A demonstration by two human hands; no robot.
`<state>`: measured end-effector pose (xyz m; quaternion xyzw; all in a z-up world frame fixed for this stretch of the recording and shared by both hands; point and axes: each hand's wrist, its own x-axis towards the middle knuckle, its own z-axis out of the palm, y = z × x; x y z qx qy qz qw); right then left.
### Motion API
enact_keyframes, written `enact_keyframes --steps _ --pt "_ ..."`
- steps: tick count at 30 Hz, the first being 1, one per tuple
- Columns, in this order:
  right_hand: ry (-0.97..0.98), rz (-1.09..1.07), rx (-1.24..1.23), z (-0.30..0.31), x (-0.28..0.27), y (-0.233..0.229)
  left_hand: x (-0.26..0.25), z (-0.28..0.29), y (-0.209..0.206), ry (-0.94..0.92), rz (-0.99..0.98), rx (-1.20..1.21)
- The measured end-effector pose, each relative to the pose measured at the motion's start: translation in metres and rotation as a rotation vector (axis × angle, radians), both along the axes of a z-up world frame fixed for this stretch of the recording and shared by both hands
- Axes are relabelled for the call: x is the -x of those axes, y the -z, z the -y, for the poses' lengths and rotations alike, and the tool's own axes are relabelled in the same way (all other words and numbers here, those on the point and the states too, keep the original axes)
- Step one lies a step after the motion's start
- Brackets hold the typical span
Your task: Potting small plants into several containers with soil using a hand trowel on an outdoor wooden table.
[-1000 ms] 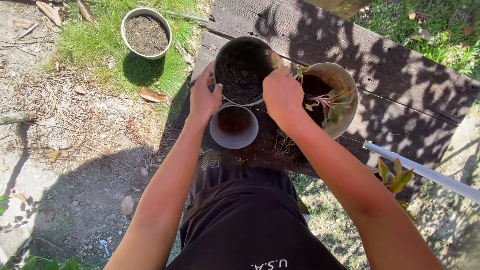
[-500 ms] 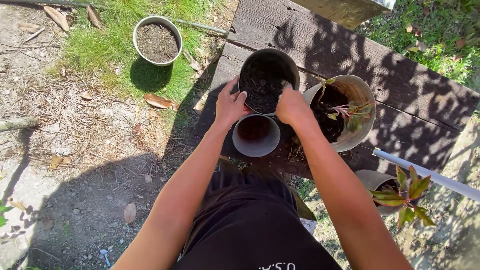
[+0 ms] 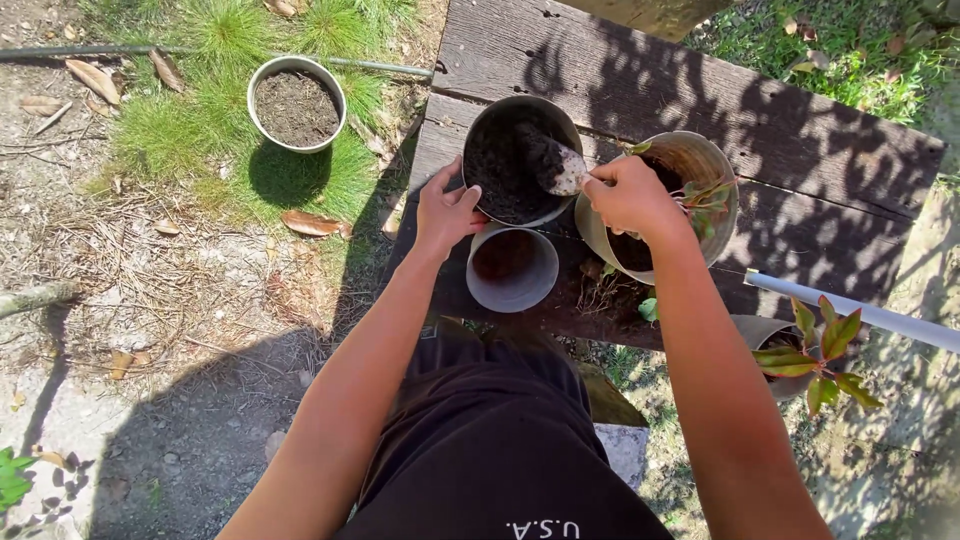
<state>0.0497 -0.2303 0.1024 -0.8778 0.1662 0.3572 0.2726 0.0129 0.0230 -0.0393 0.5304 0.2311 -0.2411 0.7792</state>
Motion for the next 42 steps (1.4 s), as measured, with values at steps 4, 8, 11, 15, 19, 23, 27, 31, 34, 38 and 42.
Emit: enact_keyframes --steps 4,8,11,15,19,23,27,31,34,38,42 --pt "0.074 0.072 -0.068 0.006 0.010 -0.014 -0.002 -0.002 0.005 0.008 -0.003 -0.008" --pt "0.196 0.138 -0.193 0.007 0.023 -0.031 -0.001 -0.003 0.007 0.008 0.000 0.034" --pt "0.254 0.156 -0.244 0.011 0.035 -0.035 -0.002 -0.005 0.004 0.019 -0.006 0.031" --pt "0.330 0.209 -0.305 0.015 0.057 -0.043 -0.004 -0.009 0.005 0.052 -0.032 0.002" --pt "0.361 0.250 -0.397 0.037 0.086 -0.055 -0.001 -0.009 0.026 0.069 -0.027 -0.057" --pt "0.415 0.332 -0.454 0.063 0.117 -0.082 0.006 -0.007 0.052 0.054 0.196 -0.379" --pt "0.628 0.359 -0.409 0.086 0.148 -0.117 0.015 -0.002 -0.018 -0.007 0.344 -0.733" --pt "0.668 0.403 -0.318 0.118 0.180 -0.136 0.021 0.024 -0.047 -0.056 0.495 -0.839" --pt "0.615 0.444 -0.206 0.135 0.199 -0.142 0.024 0.050 -0.070 -0.047 0.634 -0.790" --pt "0.611 0.301 -0.089 0.154 0.215 -0.129 0.026 0.087 -0.091 0.106 0.825 -0.705" --pt "0.637 0.305 -0.318 0.171 0.229 -0.105 0.038 0.117 -0.115 0.267 0.911 -0.677"
